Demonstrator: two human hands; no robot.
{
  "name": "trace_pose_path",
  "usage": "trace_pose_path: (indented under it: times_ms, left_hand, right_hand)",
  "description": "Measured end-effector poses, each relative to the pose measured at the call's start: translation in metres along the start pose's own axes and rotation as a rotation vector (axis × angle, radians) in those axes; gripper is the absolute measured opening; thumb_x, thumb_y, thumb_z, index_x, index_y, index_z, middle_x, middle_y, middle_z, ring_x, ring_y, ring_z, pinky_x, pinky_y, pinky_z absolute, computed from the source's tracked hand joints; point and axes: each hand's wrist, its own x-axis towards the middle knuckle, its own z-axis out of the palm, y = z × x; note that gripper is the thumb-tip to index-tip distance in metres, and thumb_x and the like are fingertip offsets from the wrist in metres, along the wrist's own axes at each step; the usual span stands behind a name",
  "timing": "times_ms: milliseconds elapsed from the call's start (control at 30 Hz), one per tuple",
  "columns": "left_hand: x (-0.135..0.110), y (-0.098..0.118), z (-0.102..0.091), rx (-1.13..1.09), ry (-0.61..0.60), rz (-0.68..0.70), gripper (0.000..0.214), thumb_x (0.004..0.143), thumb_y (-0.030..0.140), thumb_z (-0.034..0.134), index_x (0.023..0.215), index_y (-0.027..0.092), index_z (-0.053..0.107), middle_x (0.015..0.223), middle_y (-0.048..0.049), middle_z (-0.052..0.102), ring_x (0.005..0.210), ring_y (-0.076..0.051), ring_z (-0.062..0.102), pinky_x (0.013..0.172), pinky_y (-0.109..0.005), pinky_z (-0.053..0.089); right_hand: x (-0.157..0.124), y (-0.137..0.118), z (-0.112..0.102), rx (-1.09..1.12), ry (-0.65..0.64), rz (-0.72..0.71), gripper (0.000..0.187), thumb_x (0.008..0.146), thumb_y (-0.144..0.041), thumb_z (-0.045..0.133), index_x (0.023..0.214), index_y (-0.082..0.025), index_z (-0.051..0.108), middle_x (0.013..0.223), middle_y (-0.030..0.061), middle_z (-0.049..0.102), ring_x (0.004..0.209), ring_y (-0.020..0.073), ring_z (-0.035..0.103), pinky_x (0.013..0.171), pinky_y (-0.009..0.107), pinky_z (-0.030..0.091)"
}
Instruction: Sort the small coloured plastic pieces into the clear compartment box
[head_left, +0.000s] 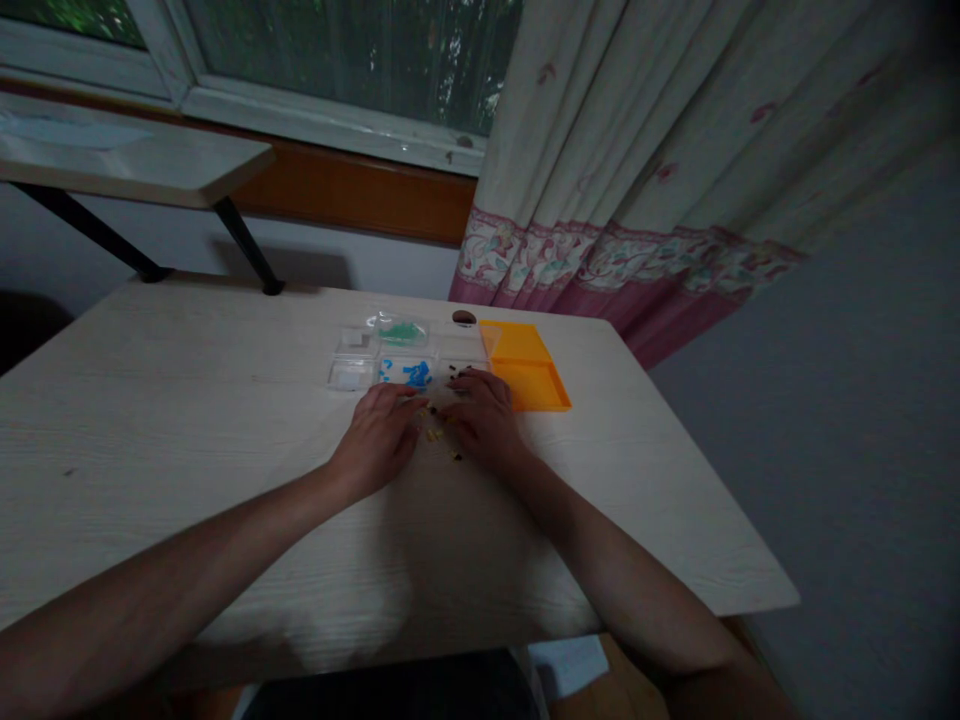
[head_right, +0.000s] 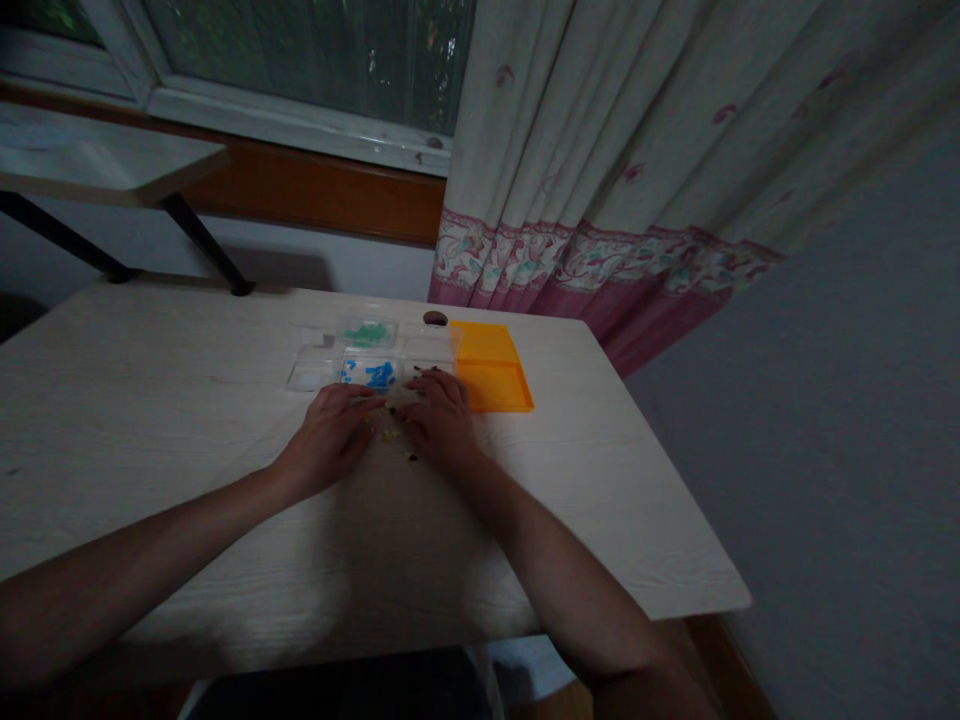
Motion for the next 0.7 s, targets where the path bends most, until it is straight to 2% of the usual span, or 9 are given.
trace_pose_path:
  times_ms: [133,200,300,467,600,700]
  left_hand:
    - [-0.0004,-0.0010,0.0005,0.029,-0.019,-0.007,0.041,0.083,0.017,0.058,0.124,0.018,0.060,0.126,-0.0125,0.053,0.120,-0.031,0.045,0.106,-0.052,0.039]
    - [-0.0007,-0.0017,0.0009,0.040,-0.025,0.004,0.042,0.083,0.017,0.058,0.125,0.018,0.060,0.128,-0.0129,0.052,0.122,-0.031,0.044,0.107,-0.052,0.038]
    - [-0.0008,-0.0021,0.0009,0.054,-0.031,0.018,0.040,0.084,0.018,0.058,0.124,0.017,0.060,0.129,-0.0134,0.051,0.123,-0.031,0.043,0.108,-0.051,0.037]
    - [-0.0003,-0.0022,0.0008,0.056,-0.032,0.026,0.033,0.085,0.019,0.058,0.117,0.018,0.063,0.125,-0.0128,0.053,0.122,-0.030,0.044,0.106,-0.051,0.038]
    - [-0.0012,-0.0029,0.0022,0.049,-0.018,0.018,0.035,0.084,0.018,0.059,0.118,0.017,0.062,0.126,-0.0131,0.053,0.121,-0.031,0.045,0.105,-0.051,0.039]
    - [-0.0014,-0.0021,0.0016,0.035,-0.014,0.016,0.030,0.083,0.018,0.059,0.112,0.017,0.064,0.124,-0.0130,0.053,0.121,-0.031,0.045,0.104,-0.051,0.040]
  right_hand:
    - [-0.0011,0.0029,0.0011,0.015,0.007,0.029,0.032,0.078,-0.009,0.062,0.100,-0.029,0.075,0.123,0.0037,0.061,0.127,0.0260,0.042,0.108,0.044,0.032]
    - [-0.0008,0.0033,0.0021,0.014,0.012,0.033,0.028,0.079,-0.011,0.062,0.098,-0.028,0.075,0.123,0.0040,0.061,0.127,0.0264,0.042,0.108,0.045,0.033]
    - [-0.0003,0.0030,0.0035,0.038,-0.023,-0.055,0.022,0.082,-0.016,0.064,0.094,-0.030,0.076,0.127,0.0019,0.059,0.131,0.0269,0.038,0.110,0.046,0.031]
    - [-0.0001,0.0031,0.0046,0.045,-0.032,-0.040,0.031,0.082,-0.012,0.061,0.102,-0.031,0.074,0.128,0.0024,0.058,0.133,0.0260,0.037,0.112,0.046,0.030]
    - [-0.0002,0.0037,0.0046,0.070,-0.068,-0.091,0.027,0.083,-0.015,0.061,0.097,-0.032,0.075,0.128,0.0008,0.059,0.133,0.0259,0.036,0.112,0.046,0.030]
    - [-0.0002,0.0053,0.0046,0.100,-0.031,-0.059,0.033,0.081,-0.009,0.058,0.100,-0.030,0.074,0.124,0.0021,0.061,0.131,0.0247,0.040,0.112,0.044,0.031]
